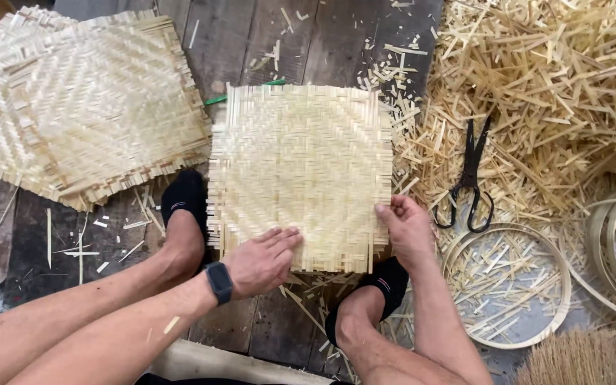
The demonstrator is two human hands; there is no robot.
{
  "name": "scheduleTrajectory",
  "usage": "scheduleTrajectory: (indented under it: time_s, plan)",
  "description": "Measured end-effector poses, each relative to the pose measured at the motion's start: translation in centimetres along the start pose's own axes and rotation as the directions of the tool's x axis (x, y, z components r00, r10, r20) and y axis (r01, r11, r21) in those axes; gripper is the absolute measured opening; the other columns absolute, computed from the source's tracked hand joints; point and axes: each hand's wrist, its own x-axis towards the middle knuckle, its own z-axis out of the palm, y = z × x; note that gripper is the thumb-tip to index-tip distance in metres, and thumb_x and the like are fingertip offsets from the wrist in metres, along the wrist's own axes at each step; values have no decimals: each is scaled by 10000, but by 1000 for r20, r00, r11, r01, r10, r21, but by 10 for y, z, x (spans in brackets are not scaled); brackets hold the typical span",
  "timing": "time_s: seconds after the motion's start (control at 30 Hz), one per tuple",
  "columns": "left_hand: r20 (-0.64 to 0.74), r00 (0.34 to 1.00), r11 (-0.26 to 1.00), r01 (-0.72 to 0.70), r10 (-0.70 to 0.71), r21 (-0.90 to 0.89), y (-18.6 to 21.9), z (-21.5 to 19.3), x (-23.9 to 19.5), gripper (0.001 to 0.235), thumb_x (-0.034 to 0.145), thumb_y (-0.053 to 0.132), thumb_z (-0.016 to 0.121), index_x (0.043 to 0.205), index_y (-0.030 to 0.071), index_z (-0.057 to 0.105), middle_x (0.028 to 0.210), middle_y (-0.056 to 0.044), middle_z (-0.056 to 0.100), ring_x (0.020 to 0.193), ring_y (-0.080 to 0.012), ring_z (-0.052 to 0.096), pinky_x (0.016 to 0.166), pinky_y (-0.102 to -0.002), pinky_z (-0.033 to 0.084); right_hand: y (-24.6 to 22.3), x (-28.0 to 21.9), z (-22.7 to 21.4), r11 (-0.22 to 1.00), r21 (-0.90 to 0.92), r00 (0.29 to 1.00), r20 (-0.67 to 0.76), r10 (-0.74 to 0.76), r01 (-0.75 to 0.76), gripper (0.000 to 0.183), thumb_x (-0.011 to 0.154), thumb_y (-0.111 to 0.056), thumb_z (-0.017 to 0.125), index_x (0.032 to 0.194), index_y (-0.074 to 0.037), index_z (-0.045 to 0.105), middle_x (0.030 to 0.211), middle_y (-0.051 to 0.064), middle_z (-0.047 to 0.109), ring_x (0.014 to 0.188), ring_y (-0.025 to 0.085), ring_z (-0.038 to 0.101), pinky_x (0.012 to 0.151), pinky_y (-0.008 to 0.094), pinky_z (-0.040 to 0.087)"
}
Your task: The person sits on the floor of a bamboo workshop and assembles round woven bamboo trays. They place a square woven bamboo mat on a round wooden mold, fit a bent bamboo rim hoop around the mat, press the assembly with a wooden block, and trim the excess mat edges with scissors.
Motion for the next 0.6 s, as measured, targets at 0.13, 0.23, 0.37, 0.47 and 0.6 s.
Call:
scheduleTrajectory:
  time_s: [0.13,0.23,0.37,0.47,0.6]
  plan:
    - [191,957,919,266,-217,-290,-24,-71,20,403,933,262,621,1255,22,599,1154,-192,682,1130,-292,625,1082,-465,463,7,2,2,997,-69,998,-39,-41,38,178,899,-95,701,1054,-34,640,914,68,652,720,129,570,633,276,532]
    - [-19,467,455,849,-884,-269,-87,-49,6,605,868,347,814,1302,-12,592,1200,-215,635,1089,-303,605,923,-487,510,32,8,-4,1000,-9,999,-50,-4,3,209,866,-71,690,1055,-14,621,896,53,674,721,120,617,671,266,567]
    - [233,250,2,686,-940,-728,-127,-39,9,414,785,187,887,1078,-44,706,975,-127,726,820,-188,663,703,-381,558,40,9,1,974,-137,961,-187,-206,182,370,868,-72,704,1197,2,554,1050,124,631,905,171,606,812,329,519]
    - [338,261,-117,610,-904,-783,-119,-45,10,264,768,116,874,944,-32,745,854,-77,763,695,-123,677,609,-314,566,0,-23,25,676,-574,766,-125,-630,462,566,838,-160,720,1324,0,479,1232,168,566,1146,256,555,1003,425,457]
    - [213,277,44,698,-937,-714,-114,-49,12,264,756,137,895,912,-22,755,835,-84,774,685,-107,684,638,-281,575,-10,-26,62,160,-700,566,399,-722,696,697,947,-359,680,1525,-76,413,1465,169,448,1403,312,388,1219,478,269]
